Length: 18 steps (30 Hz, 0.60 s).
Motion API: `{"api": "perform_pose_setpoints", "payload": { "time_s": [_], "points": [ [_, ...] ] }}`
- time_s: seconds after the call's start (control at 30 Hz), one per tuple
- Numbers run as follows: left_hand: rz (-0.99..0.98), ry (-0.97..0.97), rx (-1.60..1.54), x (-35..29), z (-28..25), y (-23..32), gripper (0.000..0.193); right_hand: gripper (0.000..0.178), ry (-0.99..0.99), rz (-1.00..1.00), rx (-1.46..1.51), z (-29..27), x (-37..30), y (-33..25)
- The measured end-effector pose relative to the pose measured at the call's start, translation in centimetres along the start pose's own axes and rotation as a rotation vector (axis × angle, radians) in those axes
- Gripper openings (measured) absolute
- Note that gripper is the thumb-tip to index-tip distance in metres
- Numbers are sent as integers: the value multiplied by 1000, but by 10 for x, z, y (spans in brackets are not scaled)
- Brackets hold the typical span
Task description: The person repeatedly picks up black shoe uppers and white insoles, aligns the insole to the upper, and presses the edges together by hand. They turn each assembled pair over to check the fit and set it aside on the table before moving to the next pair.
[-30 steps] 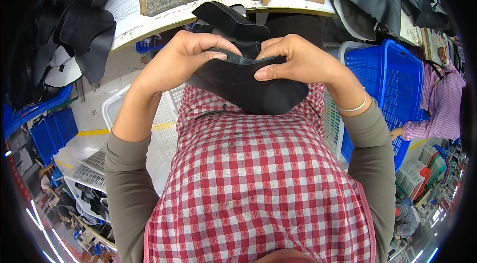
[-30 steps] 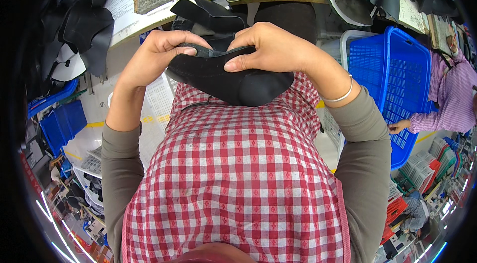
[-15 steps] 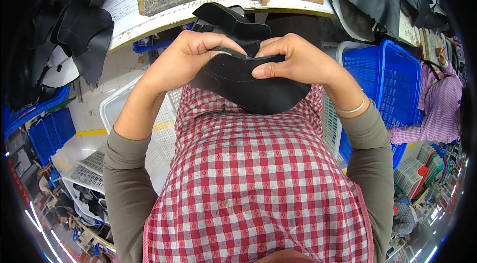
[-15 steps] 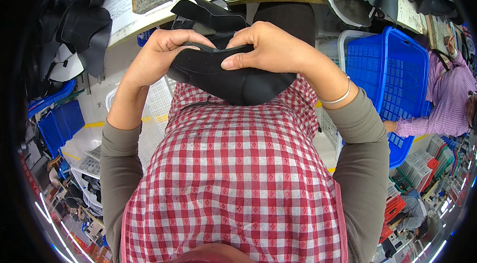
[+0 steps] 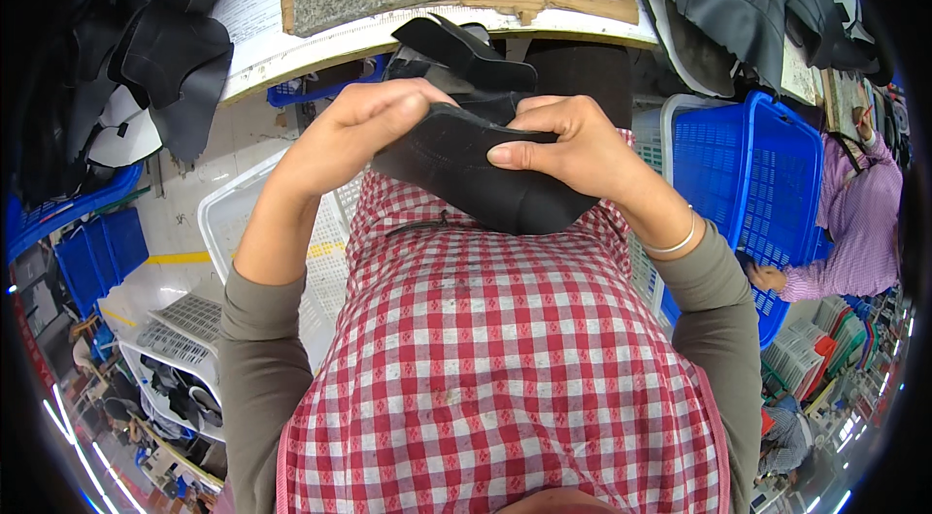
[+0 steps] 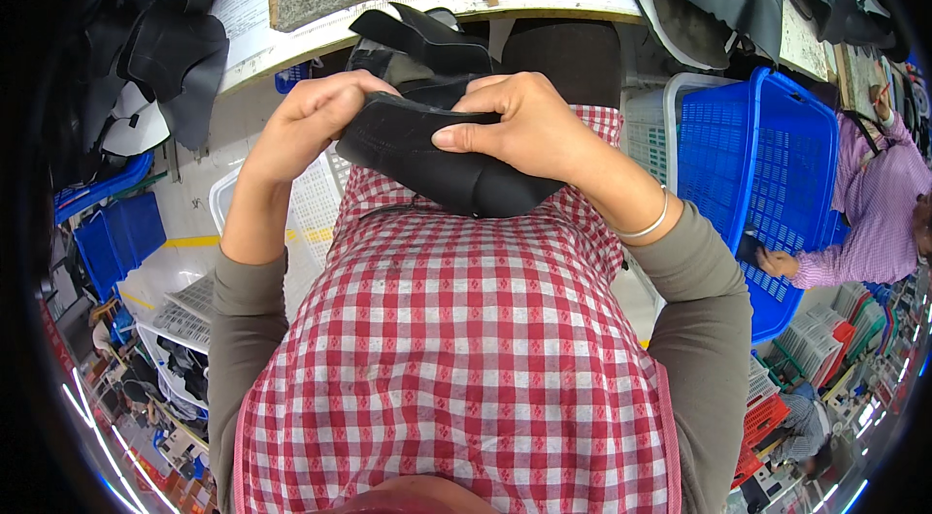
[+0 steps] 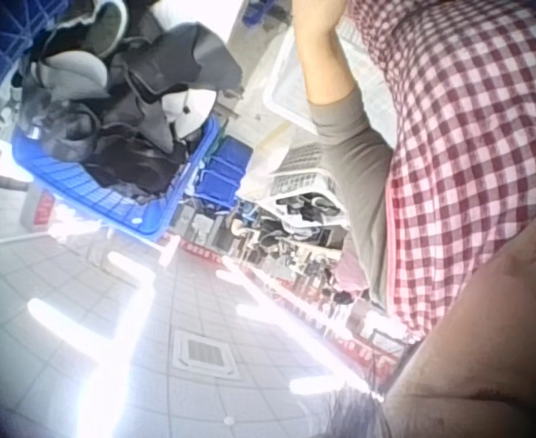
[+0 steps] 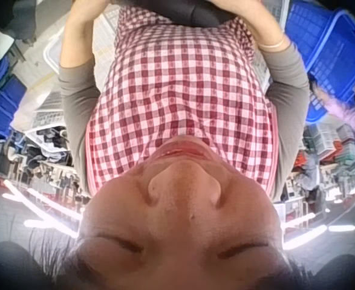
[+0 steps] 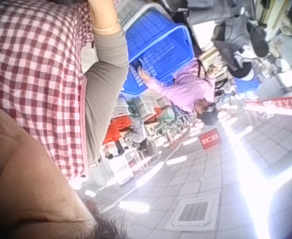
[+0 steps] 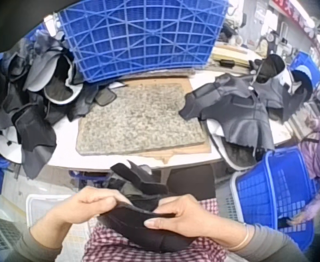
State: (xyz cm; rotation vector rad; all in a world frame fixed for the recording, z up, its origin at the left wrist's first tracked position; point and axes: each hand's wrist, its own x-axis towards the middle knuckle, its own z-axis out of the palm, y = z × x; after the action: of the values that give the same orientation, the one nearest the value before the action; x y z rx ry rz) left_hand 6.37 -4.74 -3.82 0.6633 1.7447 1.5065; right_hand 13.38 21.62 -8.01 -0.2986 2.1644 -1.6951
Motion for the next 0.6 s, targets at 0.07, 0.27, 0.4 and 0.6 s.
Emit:
{"api": "perform_pose_setpoints", "payload": {
  "time_s": [0.07,0.27,0.4,0.6],
  "points": [
    [-49,92,-26,-6,10,5,23,24,17,4,-24,-4,0,-2],
    [-19,391,24,-22,46,-13,36,33,-1,-347,-580,-11,14,-23],
    [36,378,17,-26,44,-18,42,41,-139,-345,-542,0,26,-37],
    [-26,391,41,-27,45,-14,41,39,-256,-247,-550,3,31,-40]
  ]
}}
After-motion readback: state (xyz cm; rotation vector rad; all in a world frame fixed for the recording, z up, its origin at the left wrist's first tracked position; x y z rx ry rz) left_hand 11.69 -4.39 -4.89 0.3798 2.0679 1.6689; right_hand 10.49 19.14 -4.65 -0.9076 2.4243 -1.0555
